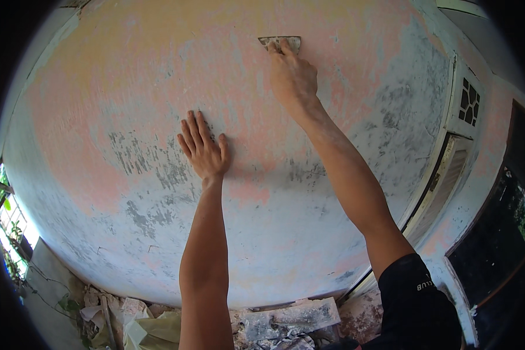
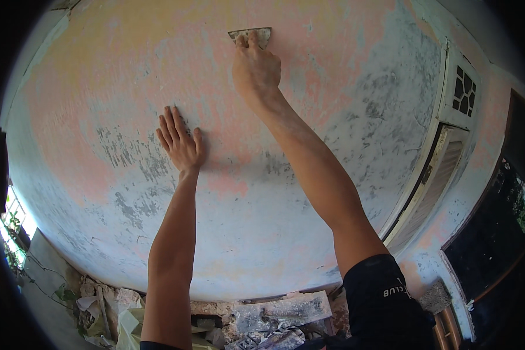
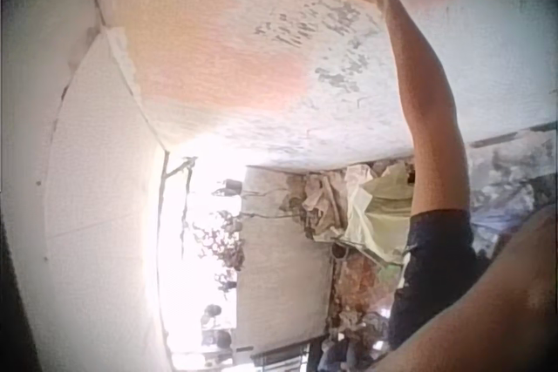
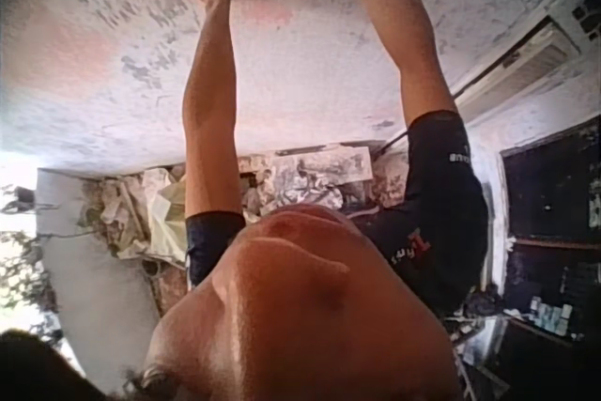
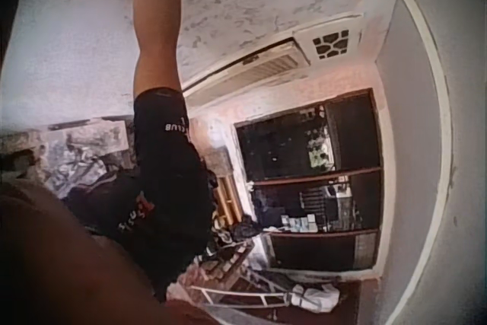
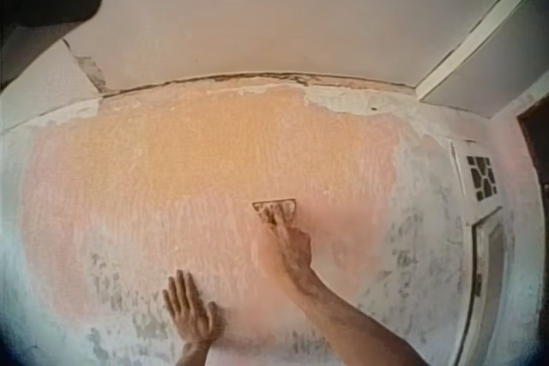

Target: The person scrapes old paint and plaster from a wall using a putty knife.

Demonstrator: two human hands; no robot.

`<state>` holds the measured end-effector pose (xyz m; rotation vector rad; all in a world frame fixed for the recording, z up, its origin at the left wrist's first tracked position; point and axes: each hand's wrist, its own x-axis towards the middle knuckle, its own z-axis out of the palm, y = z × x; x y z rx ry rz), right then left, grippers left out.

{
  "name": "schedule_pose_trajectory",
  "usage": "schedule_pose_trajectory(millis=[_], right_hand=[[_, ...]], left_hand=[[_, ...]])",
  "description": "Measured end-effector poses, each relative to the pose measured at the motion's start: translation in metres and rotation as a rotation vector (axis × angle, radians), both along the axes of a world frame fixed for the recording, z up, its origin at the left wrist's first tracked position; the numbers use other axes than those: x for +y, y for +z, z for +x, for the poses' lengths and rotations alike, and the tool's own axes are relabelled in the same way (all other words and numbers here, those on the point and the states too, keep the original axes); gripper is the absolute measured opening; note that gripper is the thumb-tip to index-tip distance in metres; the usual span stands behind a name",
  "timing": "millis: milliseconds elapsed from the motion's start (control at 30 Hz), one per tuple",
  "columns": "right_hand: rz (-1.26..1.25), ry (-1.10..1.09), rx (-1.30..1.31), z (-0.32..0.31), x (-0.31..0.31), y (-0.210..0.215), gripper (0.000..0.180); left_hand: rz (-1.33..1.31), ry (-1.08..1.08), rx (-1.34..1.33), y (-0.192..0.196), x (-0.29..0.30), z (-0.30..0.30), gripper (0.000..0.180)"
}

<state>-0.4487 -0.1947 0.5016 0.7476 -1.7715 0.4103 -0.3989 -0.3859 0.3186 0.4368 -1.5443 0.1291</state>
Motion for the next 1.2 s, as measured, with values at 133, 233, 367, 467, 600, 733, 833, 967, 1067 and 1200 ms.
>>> schedule_pose_trajectory(millis=[133,233,367,467,600,733,833,967,1067,1200], right_hand=[[0.002,-0.003,-0.016,0.004,-0.002,0.000,0.056],[-0.012,-0.014,-0.001,0.007,-0.002,0.001,0.055],[-0.019,0.022,-0.104,0.017,0.001,0.015,0.057],[0.021,0.022,-0.126,0.020,0.001,0.018,0.055],[0.031,-0.013,-0.132,0.022,-0.001,0.009,0.054],[0.015,-0.017,-0.122,0.021,-0.004,0.014,0.054],[0.016,0.005,-0.091,0.020,-0.004,0.020,0.054],[0.039,-0.025,-0.164,0.028,-0.003,0.011,0.055],[0.025,-0.024,-0.145,0.027,-0.006,0.013,0.054],[-0.018,0.003,-0.106,0.021,-0.008,0.022,0.054]], left_hand=[[-0.002,0.006,-0.001,0.000,0.000,0.001,0.069],[-0.007,0.008,0.002,-0.001,0.001,-0.001,0.069],[0.003,0.004,-0.001,-0.001,0.002,-0.001,0.069],[0.006,0.004,-0.002,0.000,0.000,0.000,0.070],[-0.001,-0.001,0.006,-0.001,0.001,0.000,0.070],[0.006,0.004,-0.002,-0.002,0.001,-0.001,0.070],[0.003,-0.006,0.005,-0.001,0.001,0.000,0.069],[0.005,-0.007,0.004,0.000,0.002,0.001,0.069],[-0.001,0.004,0.005,-0.002,-0.001,0.001,0.069],[0.006,-0.004,0.002,-0.002,0.001,-0.003,0.069]])
